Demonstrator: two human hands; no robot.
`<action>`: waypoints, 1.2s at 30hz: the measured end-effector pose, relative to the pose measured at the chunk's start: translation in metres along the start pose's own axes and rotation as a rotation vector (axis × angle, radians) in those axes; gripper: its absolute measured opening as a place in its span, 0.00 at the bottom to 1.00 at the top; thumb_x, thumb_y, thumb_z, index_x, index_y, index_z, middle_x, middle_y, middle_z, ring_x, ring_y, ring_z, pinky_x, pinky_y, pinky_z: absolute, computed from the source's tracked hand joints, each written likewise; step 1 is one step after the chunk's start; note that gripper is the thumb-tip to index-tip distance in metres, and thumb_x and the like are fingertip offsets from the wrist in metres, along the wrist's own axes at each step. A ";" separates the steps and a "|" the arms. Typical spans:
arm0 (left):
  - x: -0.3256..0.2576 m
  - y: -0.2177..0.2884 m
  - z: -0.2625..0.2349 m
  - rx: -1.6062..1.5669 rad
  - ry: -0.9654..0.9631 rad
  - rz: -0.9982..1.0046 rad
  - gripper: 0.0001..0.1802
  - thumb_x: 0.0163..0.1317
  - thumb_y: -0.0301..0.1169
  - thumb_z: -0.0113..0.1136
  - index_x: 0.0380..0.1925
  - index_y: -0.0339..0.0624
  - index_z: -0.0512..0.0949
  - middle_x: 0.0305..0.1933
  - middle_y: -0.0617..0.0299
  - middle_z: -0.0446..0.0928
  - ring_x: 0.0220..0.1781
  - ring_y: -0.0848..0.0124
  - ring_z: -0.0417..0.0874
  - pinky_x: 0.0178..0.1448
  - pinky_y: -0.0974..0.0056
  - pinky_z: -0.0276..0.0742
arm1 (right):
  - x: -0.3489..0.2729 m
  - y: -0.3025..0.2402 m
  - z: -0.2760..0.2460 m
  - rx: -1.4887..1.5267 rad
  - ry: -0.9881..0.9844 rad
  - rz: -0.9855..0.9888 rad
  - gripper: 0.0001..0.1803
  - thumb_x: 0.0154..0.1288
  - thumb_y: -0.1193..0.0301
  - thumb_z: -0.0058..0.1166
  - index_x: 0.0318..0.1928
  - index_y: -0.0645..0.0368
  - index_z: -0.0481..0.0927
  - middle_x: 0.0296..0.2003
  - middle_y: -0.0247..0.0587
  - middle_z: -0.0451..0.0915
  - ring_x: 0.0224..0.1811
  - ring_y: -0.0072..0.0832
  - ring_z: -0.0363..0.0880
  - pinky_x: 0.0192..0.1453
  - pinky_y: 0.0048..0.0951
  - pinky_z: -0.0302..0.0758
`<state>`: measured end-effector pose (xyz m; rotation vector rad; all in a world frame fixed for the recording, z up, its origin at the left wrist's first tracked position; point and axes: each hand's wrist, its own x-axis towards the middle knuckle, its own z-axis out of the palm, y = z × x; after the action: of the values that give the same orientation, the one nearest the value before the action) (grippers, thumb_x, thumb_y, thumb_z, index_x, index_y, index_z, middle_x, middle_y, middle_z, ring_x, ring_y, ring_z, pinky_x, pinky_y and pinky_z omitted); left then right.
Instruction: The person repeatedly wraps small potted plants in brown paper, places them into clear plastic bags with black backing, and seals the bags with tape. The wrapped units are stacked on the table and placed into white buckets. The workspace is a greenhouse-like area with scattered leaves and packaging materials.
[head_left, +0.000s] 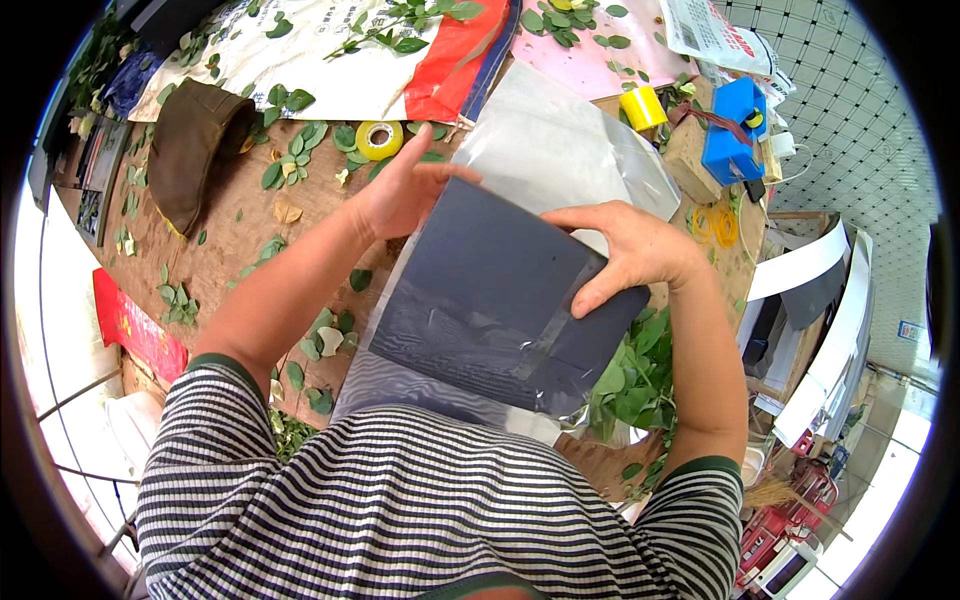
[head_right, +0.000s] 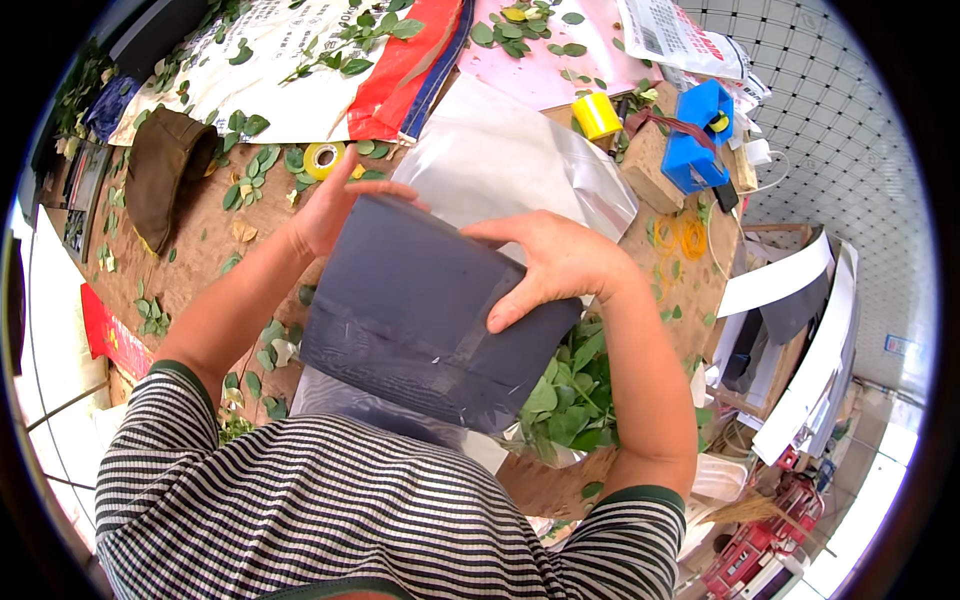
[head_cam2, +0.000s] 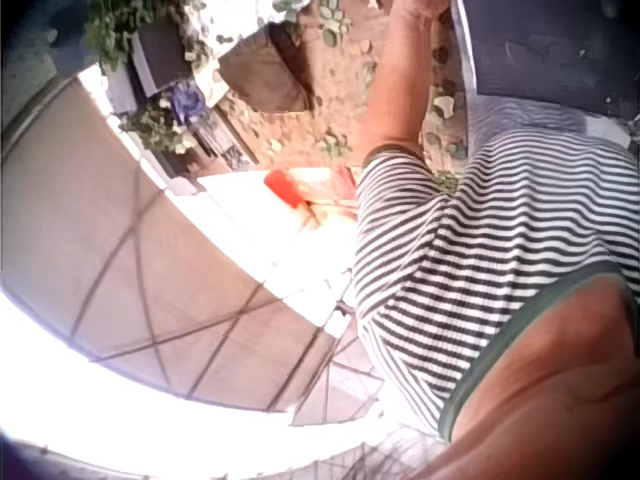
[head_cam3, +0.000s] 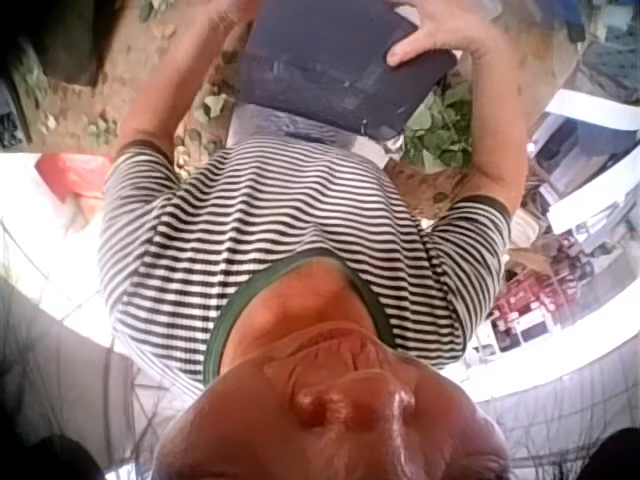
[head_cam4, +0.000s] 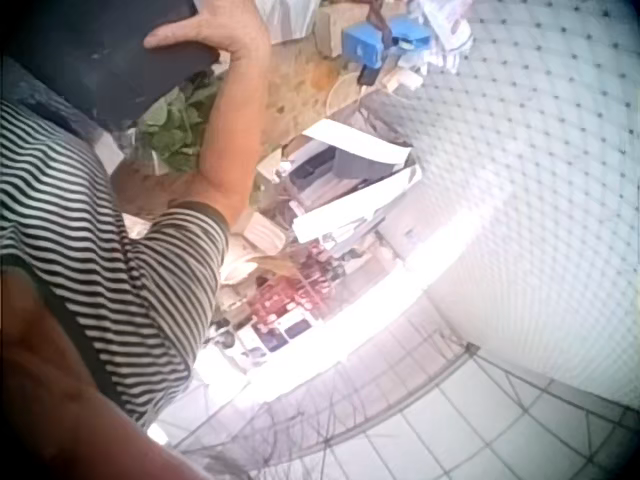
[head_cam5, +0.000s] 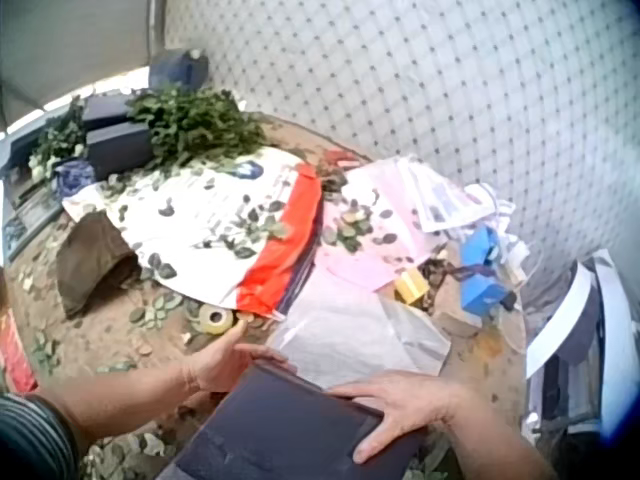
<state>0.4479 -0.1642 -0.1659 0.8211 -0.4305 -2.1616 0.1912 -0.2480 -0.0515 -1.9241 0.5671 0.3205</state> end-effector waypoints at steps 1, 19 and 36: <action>0.019 0.011 0.000 0.140 0.002 0.010 0.41 0.58 0.62 0.43 0.55 0.33 0.65 0.54 0.50 0.71 0.56 0.64 0.72 0.59 0.60 0.69 | 0.002 0.001 0.003 -0.003 0.020 -0.030 0.46 0.29 0.57 0.73 0.54 0.60 0.71 0.45 0.45 0.78 0.48 0.34 0.76 0.53 0.29 0.71; -0.046 0.060 0.117 1.755 -0.245 0.857 0.08 0.48 0.22 0.62 0.30 0.41 0.78 0.36 0.60 0.80 0.37 0.61 0.80 0.40 0.62 0.75 | -0.056 -0.026 0.024 -0.773 0.900 -0.083 0.26 0.39 0.68 0.64 0.45 0.50 0.74 0.28 0.31 0.75 0.37 0.31 0.74 0.58 0.38 0.62; -0.108 -0.008 0.128 2.455 -0.009 0.545 0.53 0.27 0.42 0.74 0.61 0.47 0.61 0.66 0.57 0.58 0.67 0.60 0.60 0.69 0.49 0.46 | -0.071 -0.029 0.118 -0.988 0.979 -0.155 0.03 0.48 0.74 0.48 0.26 0.56 0.75 0.30 0.32 0.70 0.35 0.28 0.69 0.38 0.27 0.68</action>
<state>0.4102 -0.0714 -0.0310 1.3215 -2.8631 -0.0838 0.1504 -0.1137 -0.0440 -3.0484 0.9823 -0.6195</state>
